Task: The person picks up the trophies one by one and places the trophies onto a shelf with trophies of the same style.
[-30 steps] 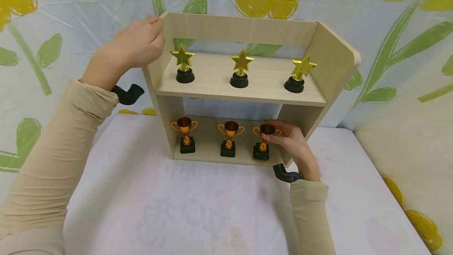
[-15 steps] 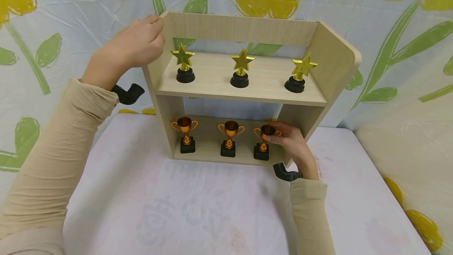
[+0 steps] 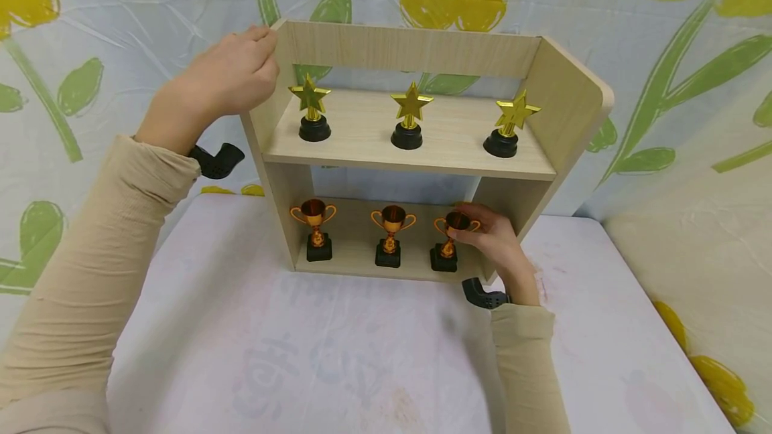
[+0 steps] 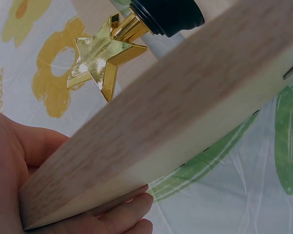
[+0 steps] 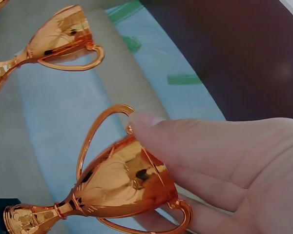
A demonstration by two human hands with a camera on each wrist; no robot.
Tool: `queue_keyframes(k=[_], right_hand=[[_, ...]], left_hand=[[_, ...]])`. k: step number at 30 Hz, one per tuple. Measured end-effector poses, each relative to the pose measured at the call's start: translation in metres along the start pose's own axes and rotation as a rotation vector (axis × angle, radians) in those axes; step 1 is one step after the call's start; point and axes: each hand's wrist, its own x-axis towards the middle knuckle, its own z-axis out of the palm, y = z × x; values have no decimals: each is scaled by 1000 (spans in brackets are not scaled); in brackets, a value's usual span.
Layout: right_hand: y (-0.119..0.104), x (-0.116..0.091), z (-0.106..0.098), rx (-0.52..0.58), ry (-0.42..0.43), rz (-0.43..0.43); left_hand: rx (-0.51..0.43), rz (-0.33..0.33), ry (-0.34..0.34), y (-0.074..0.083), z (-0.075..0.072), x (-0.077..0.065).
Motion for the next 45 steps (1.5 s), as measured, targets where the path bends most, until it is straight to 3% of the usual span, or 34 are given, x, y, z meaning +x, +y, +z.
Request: queue_keyframes(k=[5, 15, 23, 33, 38, 45], right_hand=[[-4, 0, 4, -132, 36, -72], [-7, -1, 11, -363, 104, -98], [-8, -2, 11, -435, 148, -167], [-11, -5, 9, -524, 188, -139], [-12, -7, 8, -528, 188, -98], [-13, -7, 8, -529, 214, -112]], left_hand=[[0, -4, 1, 0, 0, 0], [0, -7, 1, -1, 1, 0], [-4, -9, -10, -1, 0, 1], [-2, -3, -11, -1, 0, 1], [-2, -12, -20, -1, 0, 1], [-2, -7, -11, 0, 0, 0]])
